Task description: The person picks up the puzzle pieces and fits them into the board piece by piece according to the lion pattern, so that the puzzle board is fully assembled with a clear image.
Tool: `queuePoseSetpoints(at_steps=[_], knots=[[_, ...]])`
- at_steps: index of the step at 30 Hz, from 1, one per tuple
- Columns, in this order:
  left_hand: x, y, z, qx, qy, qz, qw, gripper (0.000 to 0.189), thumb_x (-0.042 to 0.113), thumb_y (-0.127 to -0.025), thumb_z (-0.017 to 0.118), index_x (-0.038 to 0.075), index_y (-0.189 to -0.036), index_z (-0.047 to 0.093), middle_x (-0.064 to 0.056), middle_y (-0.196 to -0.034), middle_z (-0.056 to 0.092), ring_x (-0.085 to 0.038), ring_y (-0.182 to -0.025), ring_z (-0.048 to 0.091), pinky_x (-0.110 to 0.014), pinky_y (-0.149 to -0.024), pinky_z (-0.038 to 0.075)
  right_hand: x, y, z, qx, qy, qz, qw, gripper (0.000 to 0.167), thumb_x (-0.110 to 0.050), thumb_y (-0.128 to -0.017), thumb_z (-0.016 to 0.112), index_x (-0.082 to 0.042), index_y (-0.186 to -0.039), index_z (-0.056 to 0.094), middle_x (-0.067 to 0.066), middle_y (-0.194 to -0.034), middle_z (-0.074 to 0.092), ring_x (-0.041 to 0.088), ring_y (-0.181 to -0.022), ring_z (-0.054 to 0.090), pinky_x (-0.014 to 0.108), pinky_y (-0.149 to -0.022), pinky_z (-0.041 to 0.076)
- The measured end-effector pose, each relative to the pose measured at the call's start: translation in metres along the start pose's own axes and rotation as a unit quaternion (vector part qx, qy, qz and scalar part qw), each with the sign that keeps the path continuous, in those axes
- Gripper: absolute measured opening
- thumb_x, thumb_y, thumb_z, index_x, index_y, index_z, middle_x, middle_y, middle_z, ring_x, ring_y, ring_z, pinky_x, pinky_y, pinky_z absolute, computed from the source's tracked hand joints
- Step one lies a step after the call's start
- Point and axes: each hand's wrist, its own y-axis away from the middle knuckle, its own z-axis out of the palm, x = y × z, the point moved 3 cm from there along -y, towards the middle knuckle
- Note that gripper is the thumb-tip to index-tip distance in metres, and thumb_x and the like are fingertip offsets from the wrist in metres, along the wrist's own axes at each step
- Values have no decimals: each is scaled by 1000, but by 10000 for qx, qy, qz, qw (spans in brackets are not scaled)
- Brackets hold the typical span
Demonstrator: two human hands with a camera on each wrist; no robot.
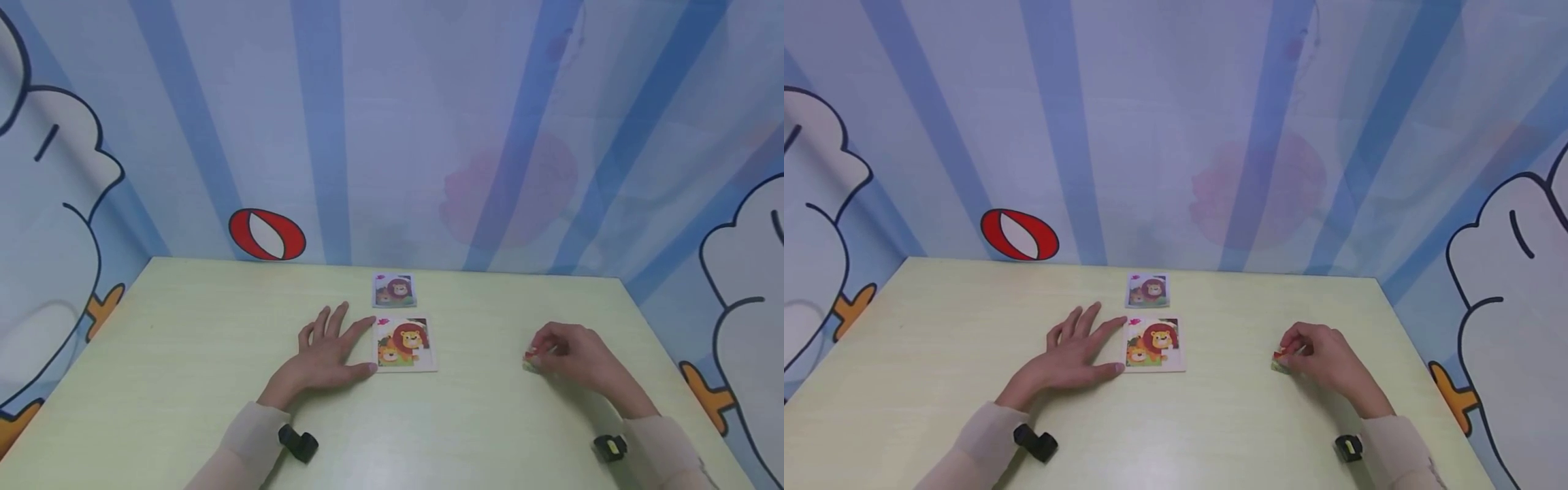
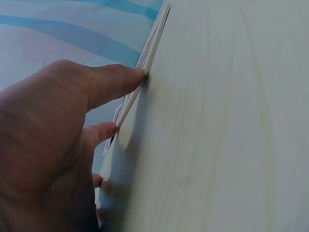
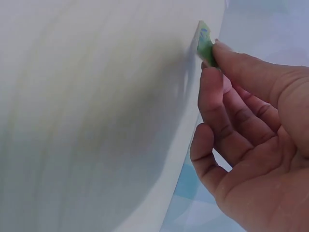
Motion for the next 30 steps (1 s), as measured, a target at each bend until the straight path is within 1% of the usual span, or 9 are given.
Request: queuePoseSetpoints(at_steps=[5, 8, 10, 13, 18, 22, 30], knots=[[0, 0, 0, -7, -1, -13, 10000, 86, 56, -95, 69, 32, -169, 33, -18, -182, 2, -51, -167, -7, -77, -126, 2, -11, -7, 1, 85, -378, -212, 9990, 13, -19, -95, 82, -13, -103, 75, 0, -91, 77, 3, -79, 69, 25, -69, 53], [1, 0, 0, -9, 9, -11, 10000, 86, 55, -95, 70, 32, -169, 33, -18, -182, 2, -51, -166, -7, -77, -126, 2, -17, -12, 5, 12, -679, -257, 9974, 14, -22, -95, 83, -12, -103, 75, 2, -91, 80, 7, -78, 72, 25, -68, 56], [0, -1, 0, -5, 4, -6, 10000, 86, 55, -95, 70, 32, -169, 33, -18, -182, 2, -51, -166, -7, -77, -126, 2, -22, -15, 8, -104, -895, -260, 9956, 16, -24, -96, 82, -12, -103, 75, 4, -93, 82, 11, -78, 74, 27, -67, 58], [-2, -2, 1, 6, -16, 10, 10000, 87, 56, -95, 70, 32, -169, 33, -18, -182, 2, -51, -166, -7, -77, -126, 2, -30, -21, 13, -264, -1059, -231, 9938, 16, -25, -96, 82, -13, -104, 76, 4, -94, 84, 15, -76, 73, 28, -66, 58], [-3, -2, 2, 5, -31, 26, 10000, 87, 56, -95, 70, 32, -169, 32, -18, -182, 1, -51, -166, -8, -77, -126, 1, -44, -30, 19, -321, -1052, -260, 9936, 13, -22, -95, 83, -14, -105, 79, 3, -87, 83, 14, -68, 67, 27, -63, 55], [-2, -3, 1, -60, -84, 0, 9999, 87, 56, -95, 68, 32, -170, 31, -18, -182, 0, -51, -166, -8, -77, -126, 1, -53, -36, 24, -362, -1051, -301, 9934, 13, -24, -95, 83, -17, -105, 80, 4, -84, 81, 13, -65, 62, 27, -61, 52], [9, 3, -8, -139, -96, -22, 9999, 86, 58, -95, 67, 29, -169, 34, -20, -182, 4, -53, -166, -5, -78, -126, 5, -65, -47, 33, -430, -1182, -291, 9916, 12, -26, -94, 84, -19, -104, 82, 6, -83, 81, 15, -63, 60, 28, -60, 50]])
